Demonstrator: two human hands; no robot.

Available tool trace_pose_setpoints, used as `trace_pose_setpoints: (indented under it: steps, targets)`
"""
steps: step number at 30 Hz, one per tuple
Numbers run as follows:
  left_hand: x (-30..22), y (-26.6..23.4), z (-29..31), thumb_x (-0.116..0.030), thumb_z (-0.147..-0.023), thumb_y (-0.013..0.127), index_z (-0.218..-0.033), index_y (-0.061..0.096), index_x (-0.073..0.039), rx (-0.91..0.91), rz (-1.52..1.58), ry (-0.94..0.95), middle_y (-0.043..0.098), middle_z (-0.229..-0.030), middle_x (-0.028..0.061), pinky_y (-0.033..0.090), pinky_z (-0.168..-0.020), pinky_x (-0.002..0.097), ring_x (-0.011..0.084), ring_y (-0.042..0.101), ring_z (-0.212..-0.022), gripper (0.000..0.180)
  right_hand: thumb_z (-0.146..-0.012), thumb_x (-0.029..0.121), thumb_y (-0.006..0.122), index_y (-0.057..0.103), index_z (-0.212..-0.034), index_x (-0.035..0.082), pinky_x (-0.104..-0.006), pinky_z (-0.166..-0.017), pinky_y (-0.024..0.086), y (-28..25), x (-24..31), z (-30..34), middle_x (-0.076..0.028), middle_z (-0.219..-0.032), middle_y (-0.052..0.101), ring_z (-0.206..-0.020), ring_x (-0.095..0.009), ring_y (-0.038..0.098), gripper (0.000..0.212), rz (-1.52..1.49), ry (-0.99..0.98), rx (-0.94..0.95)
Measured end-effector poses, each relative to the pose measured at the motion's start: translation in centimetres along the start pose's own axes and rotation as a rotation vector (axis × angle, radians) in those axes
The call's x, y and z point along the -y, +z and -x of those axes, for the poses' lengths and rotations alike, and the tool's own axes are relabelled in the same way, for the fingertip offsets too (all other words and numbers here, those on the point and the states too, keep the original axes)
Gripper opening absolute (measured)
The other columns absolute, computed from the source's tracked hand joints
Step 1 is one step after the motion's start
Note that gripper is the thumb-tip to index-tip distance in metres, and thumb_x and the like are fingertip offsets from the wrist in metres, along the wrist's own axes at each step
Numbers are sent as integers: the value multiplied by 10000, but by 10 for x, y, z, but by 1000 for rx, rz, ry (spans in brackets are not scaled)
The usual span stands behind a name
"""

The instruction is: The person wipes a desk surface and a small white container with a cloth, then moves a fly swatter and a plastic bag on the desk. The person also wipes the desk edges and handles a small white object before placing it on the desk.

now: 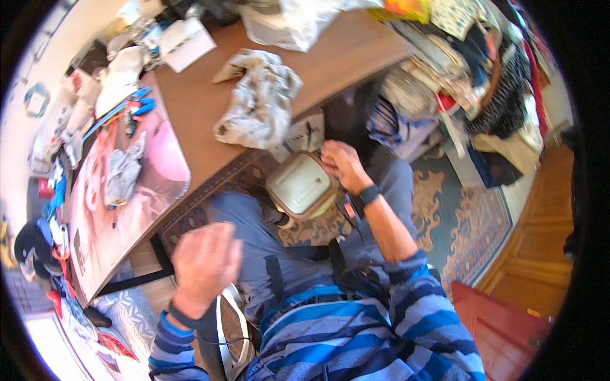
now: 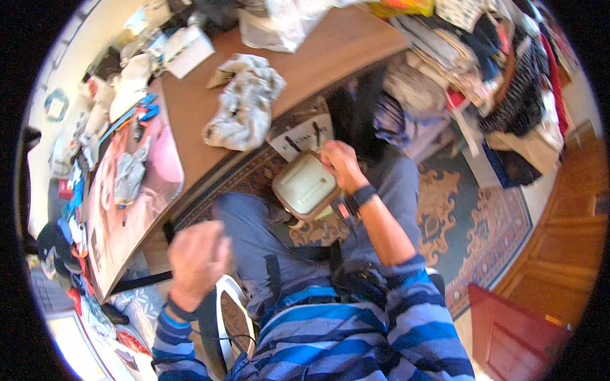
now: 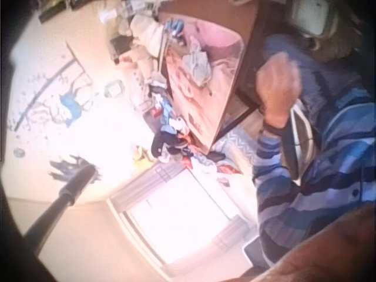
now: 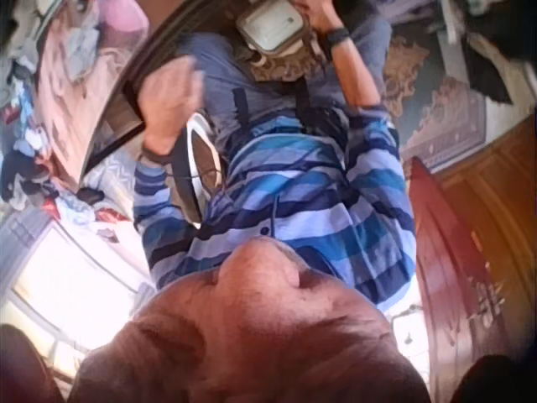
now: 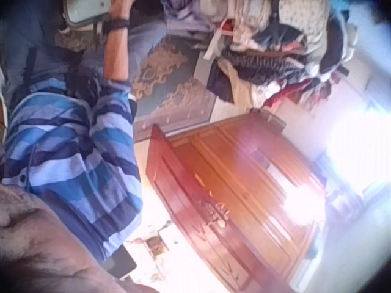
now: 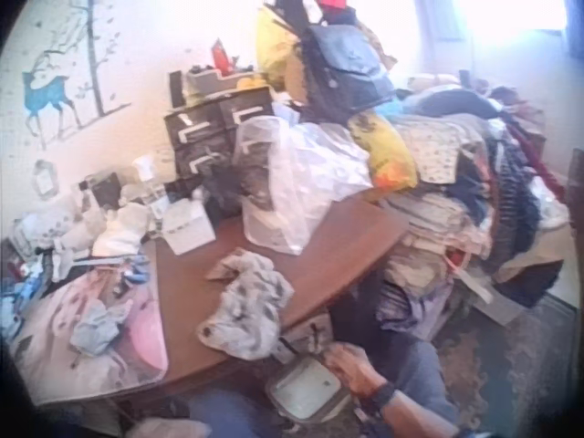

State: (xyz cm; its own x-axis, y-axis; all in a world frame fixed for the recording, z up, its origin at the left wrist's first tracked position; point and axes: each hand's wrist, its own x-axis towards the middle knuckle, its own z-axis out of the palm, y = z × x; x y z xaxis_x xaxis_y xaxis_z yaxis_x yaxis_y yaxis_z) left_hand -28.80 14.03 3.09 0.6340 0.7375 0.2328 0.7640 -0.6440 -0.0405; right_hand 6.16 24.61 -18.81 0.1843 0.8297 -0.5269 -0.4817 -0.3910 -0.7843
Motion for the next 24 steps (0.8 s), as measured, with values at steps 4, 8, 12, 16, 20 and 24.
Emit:
trace_pose_setpoints:
  steps: [4, 8, 12, 16, 20, 24]
  targets:
    - [-11, 42, -28, -227, -936, 778, -1162, 678, -64, 95, 164, 66, 679, -967, 99, 565, -808, 416, 293, 728, -899, 295, -982, 194, 789, 717, -1329, 46, -338, -886, 585, 29, 25, 54, -38, -1099, 746, -1006, -170, 711, 384, 180, -38, 360]
    - [-2, 68, -37, -236, -979, 731, -1147, 653, -64, 208, 206, 26, 637, -884, 122, 561, -742, 451, 332, 729, -859, 253, -998, 208, 801, 753, -1271, 3, -273, -810, 551, 61, 119, 133, -40, -1023, 762, -928, -120, 692, 345, 571, -247, 700]
    - [9, 97, -40, -248, -987, 737, -1080, 673, -46, 214, 381, -68, 691, -929, 186, 559, -690, 531, 416, 720, -834, 231, -934, 295, 855, 770, -1260, 32, -363, -909, 560, 87, 190, 181, -151, -1095, 765, -1028, -245, 714, 427, 833, -981, 551]
    - [17, 138, -55, -239, -975, 743, -1080, 670, -16, 245, 573, -146, 753, -968, 218, 560, -721, 543, 438, 732, -883, 257, -834, 431, 875, 769, -1261, 26, -521, -1057, 515, 158, 175, 108, -266, -1294, 682, -1224, -447, 628, 597, 1072, -1581, 24]
    - [25, 176, -64, -233, -972, 745, -1109, 678, 1, 234, 613, -172, 767, -926, 222, 556, -737, 546, 444, 739, -890, 279, -822, 393, 854, 774, -1242, 28, -530, -1070, 506, 171, 150, 78, -266, -1289, 673, -1206, -460, 622, 562, 1132, -1609, -35]
    - [34, 209, -73, -248, -952, 731, -1092, 692, 4, 345, 656, -279, 777, -952, 225, 570, -787, 531, 451, 741, -876, 290, -836, 269, 832, 734, -1092, 43, -499, -934, 490, 164, 138, 92, -175, -1110, 689, -1038, -396, 632, 356, 1030, -1552, 23]
